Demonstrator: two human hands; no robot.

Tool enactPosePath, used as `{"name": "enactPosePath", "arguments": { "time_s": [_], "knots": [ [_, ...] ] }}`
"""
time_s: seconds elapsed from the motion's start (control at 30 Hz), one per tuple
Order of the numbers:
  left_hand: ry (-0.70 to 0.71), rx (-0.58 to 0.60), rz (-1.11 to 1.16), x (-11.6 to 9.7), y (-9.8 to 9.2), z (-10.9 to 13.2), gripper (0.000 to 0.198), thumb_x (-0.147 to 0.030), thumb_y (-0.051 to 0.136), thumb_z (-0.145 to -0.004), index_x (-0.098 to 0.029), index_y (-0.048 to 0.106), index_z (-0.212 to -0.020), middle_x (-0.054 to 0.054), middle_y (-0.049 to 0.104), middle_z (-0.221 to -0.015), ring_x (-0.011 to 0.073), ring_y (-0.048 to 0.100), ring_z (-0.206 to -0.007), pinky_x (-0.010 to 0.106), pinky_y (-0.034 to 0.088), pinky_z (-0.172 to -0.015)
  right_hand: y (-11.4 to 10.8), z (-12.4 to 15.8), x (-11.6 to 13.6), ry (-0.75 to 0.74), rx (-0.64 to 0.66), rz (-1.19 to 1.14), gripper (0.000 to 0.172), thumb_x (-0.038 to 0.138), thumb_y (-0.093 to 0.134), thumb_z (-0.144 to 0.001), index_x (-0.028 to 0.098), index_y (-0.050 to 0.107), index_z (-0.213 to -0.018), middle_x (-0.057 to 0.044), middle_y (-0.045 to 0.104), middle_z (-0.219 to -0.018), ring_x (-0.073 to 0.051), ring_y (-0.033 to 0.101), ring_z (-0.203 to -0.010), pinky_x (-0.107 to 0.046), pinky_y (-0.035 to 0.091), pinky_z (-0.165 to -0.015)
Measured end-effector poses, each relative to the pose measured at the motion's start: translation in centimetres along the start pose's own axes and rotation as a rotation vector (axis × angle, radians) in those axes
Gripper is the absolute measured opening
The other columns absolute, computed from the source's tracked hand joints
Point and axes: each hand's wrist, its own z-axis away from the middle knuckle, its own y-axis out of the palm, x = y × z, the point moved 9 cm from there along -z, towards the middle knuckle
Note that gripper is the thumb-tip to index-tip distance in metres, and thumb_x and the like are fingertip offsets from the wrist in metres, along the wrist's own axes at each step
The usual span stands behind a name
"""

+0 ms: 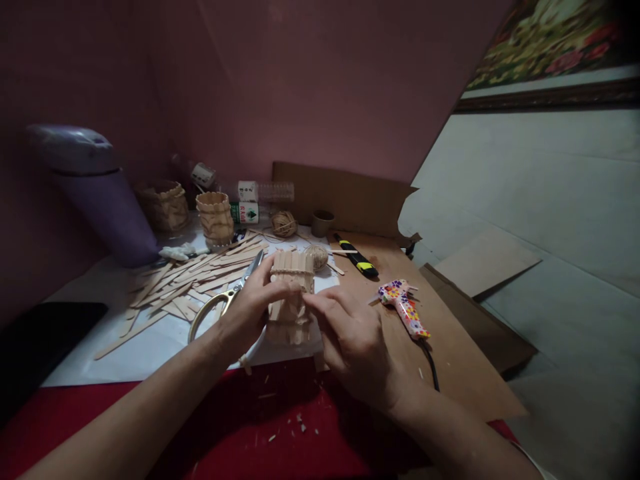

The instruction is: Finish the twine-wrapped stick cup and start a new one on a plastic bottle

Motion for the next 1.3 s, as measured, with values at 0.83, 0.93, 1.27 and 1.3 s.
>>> {"name": "enactPosePath", "arguments": {
  "time_s": [0.83, 0.93, 1.27, 1.3],
  "knots": [
    [-0.018, -0.095, -0.011, 0.0, -0.3, -0.1, 0.055, -0.027, 0.08, -0.063, -0.018, 0.056, -0.112, 0.002, 0.066, -0.086, 0.0163, 0.06, -0.072, 0.027, 0.049, -0.067, 0.2, -0.6, -0.8, 0.079, -0.003, -0.026, 0.015, 0.012, 0.047, -0.097, 0.018, 0.061, -0.098, -0.006, 0.066, -0.089, -0.019, 0.063, -0.082, -0.032, 0.052, -0.07],
    [-0.006, -0.086, -0.024, -0.1, -0.3, -0.2, 0.053, -0.027, 0.08, -0.064, -0.018, 0.057, -0.11, 0.001, 0.065, -0.084, 0.0157, 0.059, -0.072, 0.026, 0.049, -0.066, 0.2, -0.7, -1.5, 0.171, -0.018, -0.132, 0.012, 0.017, 0.05, -0.099, 0.019, 0.061, -0.093, -0.004, 0.065, -0.087, -0.017, 0.062, -0.081, -0.029, 0.05, -0.07],
    [-0.015, -0.06, -0.017, -0.1, 0.0, -0.1, 0.054, -0.027, 0.082, -0.064, -0.019, 0.058, -0.111, 0.001, 0.065, -0.086, 0.0161, 0.06, -0.074, 0.026, 0.049, -0.067, 0.3, -0.5, -2.1, 0.255, -0.038, -0.211, 0.009, 0.017, 0.052, -0.097, 0.019, 0.061, -0.095, -0.003, 0.067, -0.085, -0.015, 0.063, -0.075, -0.026, 0.047, -0.064],
    [-0.016, -0.059, -0.014, -0.1, 0.0, -0.1, 0.053, -0.027, 0.082, -0.064, -0.019, 0.058, -0.111, 0.001, 0.065, -0.085, 0.0159, 0.06, -0.074, 0.026, 0.049, -0.067, 0.2, -0.4, -2.1, 0.253, -0.05, -0.214, 0.008, 0.016, 0.053, -0.097, 0.019, 0.061, -0.096, -0.002, 0.067, -0.085, -0.014, 0.063, -0.074, -0.026, 0.047, -0.064]
  ]
}}
